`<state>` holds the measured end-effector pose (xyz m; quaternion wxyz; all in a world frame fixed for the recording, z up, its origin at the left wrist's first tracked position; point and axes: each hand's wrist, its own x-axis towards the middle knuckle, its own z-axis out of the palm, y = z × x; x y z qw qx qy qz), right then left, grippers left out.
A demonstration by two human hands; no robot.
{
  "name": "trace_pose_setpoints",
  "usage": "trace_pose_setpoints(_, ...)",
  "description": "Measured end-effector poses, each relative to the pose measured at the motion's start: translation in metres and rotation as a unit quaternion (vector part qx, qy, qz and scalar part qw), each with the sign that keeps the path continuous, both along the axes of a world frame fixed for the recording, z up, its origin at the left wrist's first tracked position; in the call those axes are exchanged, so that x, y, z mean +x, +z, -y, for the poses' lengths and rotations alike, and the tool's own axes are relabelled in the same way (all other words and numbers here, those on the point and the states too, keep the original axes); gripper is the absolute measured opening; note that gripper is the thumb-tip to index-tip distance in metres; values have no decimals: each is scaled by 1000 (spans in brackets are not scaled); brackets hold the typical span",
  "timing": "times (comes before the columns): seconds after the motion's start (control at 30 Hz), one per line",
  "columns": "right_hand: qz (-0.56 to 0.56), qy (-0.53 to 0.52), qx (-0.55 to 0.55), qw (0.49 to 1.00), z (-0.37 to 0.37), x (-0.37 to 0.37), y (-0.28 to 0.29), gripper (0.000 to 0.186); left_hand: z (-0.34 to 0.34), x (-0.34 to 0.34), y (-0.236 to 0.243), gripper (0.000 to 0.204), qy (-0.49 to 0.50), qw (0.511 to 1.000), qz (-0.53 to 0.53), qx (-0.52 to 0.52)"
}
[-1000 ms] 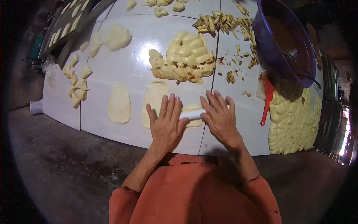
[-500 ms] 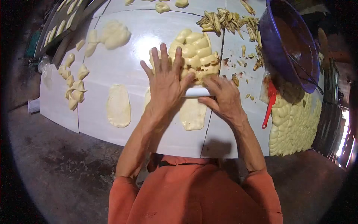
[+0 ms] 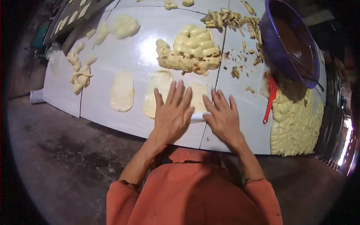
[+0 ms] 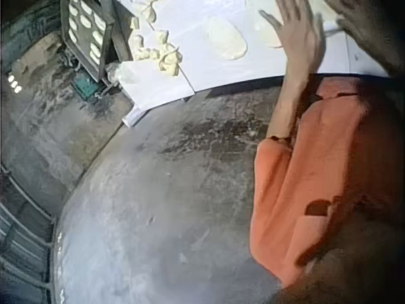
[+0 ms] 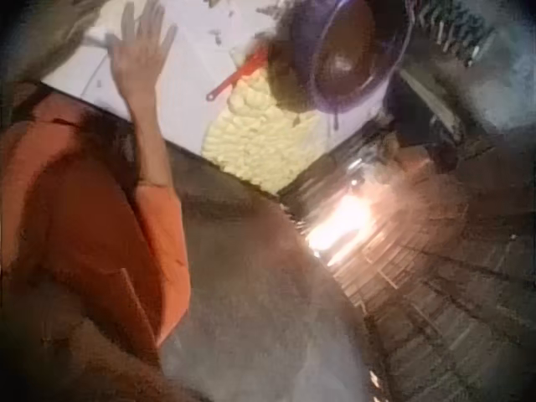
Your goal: The person flattens portions of dough with a roller, spreads chocolate paste onto each dough piece using a spatula, adds banana pieces on top, and rolls up the filled dough by hand.
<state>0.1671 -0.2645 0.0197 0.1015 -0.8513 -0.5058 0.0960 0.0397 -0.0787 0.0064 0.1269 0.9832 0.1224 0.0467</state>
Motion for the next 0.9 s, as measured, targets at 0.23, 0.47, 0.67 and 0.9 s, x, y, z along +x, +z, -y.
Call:
trace_pose_setpoints(0.23,45,20,63,997,48,-49,-21,60,40,-62,-2,74,-18,996,-34,-79)
trace_pose_setpoints(0.47,-37,38,77,996,14,-7,10,59,20,-39,8,70,21,999,36,8)
trace_pose_setpoints(0.67,121,-63,72,988,-43,37,-11,58,-21,33,-5,67,53,999,12,4)
trace_pose_setpoints(0.9,149,-87,209,963,-74,98,-1,53,-72,127,-26,68,123,980,153,27)
